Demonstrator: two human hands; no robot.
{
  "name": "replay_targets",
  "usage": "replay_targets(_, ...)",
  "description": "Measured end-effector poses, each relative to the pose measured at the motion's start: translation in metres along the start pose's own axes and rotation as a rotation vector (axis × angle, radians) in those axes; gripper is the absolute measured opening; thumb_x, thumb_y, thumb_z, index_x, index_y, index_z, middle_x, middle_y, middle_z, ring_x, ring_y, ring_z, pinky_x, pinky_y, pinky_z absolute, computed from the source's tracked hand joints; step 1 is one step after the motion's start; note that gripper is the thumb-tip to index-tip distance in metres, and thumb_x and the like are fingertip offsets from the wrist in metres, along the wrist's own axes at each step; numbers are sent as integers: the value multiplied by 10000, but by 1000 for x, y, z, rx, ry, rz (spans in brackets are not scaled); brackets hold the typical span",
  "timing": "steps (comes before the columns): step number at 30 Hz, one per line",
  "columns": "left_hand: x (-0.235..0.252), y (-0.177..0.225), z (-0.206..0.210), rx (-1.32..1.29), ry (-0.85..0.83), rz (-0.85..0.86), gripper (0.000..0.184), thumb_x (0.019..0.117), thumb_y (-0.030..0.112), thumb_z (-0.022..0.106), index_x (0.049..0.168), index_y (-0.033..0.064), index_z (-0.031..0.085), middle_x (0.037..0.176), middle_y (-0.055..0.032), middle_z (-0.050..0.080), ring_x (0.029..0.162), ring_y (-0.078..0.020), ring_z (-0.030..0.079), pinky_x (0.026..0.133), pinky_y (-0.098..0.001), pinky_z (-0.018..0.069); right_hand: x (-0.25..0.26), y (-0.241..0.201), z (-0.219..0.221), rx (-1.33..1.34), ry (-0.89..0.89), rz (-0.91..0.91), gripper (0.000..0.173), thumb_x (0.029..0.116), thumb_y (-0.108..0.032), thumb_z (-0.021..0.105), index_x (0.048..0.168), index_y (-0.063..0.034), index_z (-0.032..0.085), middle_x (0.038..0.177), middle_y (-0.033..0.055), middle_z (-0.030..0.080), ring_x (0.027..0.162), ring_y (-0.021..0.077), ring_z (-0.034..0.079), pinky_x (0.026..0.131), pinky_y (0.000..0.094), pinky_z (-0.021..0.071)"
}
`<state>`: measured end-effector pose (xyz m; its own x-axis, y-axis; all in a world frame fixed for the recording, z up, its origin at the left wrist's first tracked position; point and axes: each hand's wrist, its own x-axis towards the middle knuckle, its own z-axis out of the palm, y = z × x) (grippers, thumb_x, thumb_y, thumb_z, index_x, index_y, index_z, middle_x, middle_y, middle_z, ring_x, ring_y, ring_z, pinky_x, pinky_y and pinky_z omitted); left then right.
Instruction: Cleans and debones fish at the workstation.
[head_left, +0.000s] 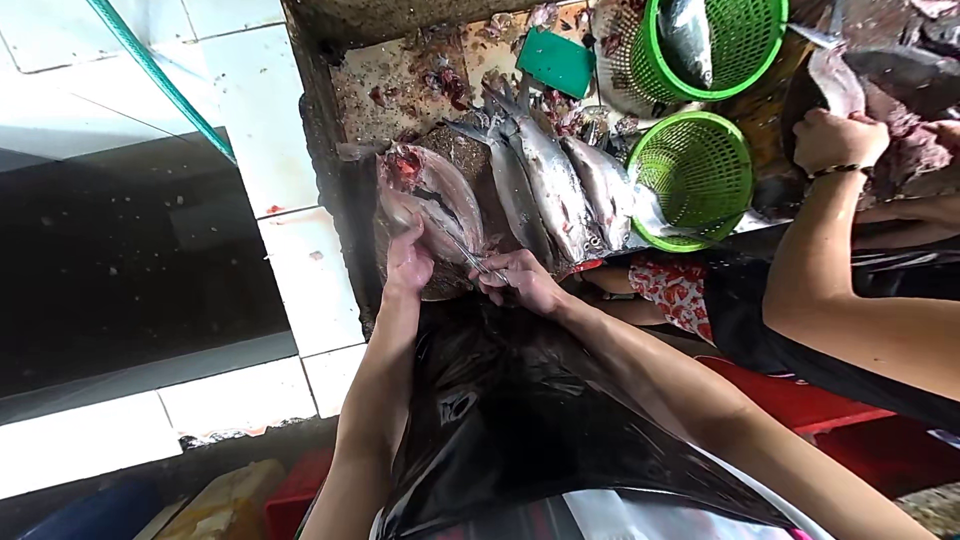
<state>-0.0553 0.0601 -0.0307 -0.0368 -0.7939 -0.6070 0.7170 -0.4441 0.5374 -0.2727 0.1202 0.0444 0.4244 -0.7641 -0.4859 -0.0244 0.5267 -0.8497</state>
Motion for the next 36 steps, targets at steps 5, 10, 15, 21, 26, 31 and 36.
replay_targets(5,-2,0,4,29,25,-6,285,1058,211,543,1307,75,559,1190,-131,687,1104,-258,676,962,-491,562,4,2,4,31,-55,-31,225,1011,-109,571,1141,14,706,864,124,698,657,171,627,617,323,567)
replay_targets(10,-3,2,8,-9,96,-8,266,1050,183,562,1295,79,559,1168,-115,688,1079,-240,683,947,-467,570,-4,-6,4,-81,-78,-130,238,982,-100,616,1180,4,697,813,101,709,643,147,639,605,302,564)
replay_targets(15,-1,1,6,5,102,-22,294,1052,188,559,1326,80,541,1196,-120,678,1096,-247,676,960,-477,562,-10,-8,2,-89,-39,-173,264,951,-94,623,1182,6,702,811,90,712,615,145,636,579,308,569)
replay_targets(21,1,-5,2,61,76,17,301,1028,159,595,1309,57,560,1186,-138,682,1085,-264,679,950,-482,568,10,4,2,34,-4,-21,324,1045,-204,487,1119,13,717,834,106,694,619,150,610,590,313,550)
replay_targets(26,-1,-1,-2,105,55,-23,262,1053,229,561,1269,82,574,1125,-105,705,1011,-225,703,879,-434,595,10,0,6,-56,-34,-143,255,966,-46,621,1205,8,692,845,117,713,657,166,644,630,326,577)
replay_targets(31,-1,-2,0,54,67,-3,269,1052,181,551,1297,71,561,1172,-116,691,1068,-235,687,933,-452,576,7,1,1,-48,-11,-82,247,996,-116,558,1124,8,729,829,113,713,601,155,621,571,315,560)
replay_targets(36,0,-3,-1,60,59,6,296,1055,195,547,1320,62,551,1198,-128,686,1098,-252,676,958,-479,565,11,-3,8,-132,15,-130,224,982,-70,633,1186,-18,709,850,97,721,658,165,654,619,322,585)
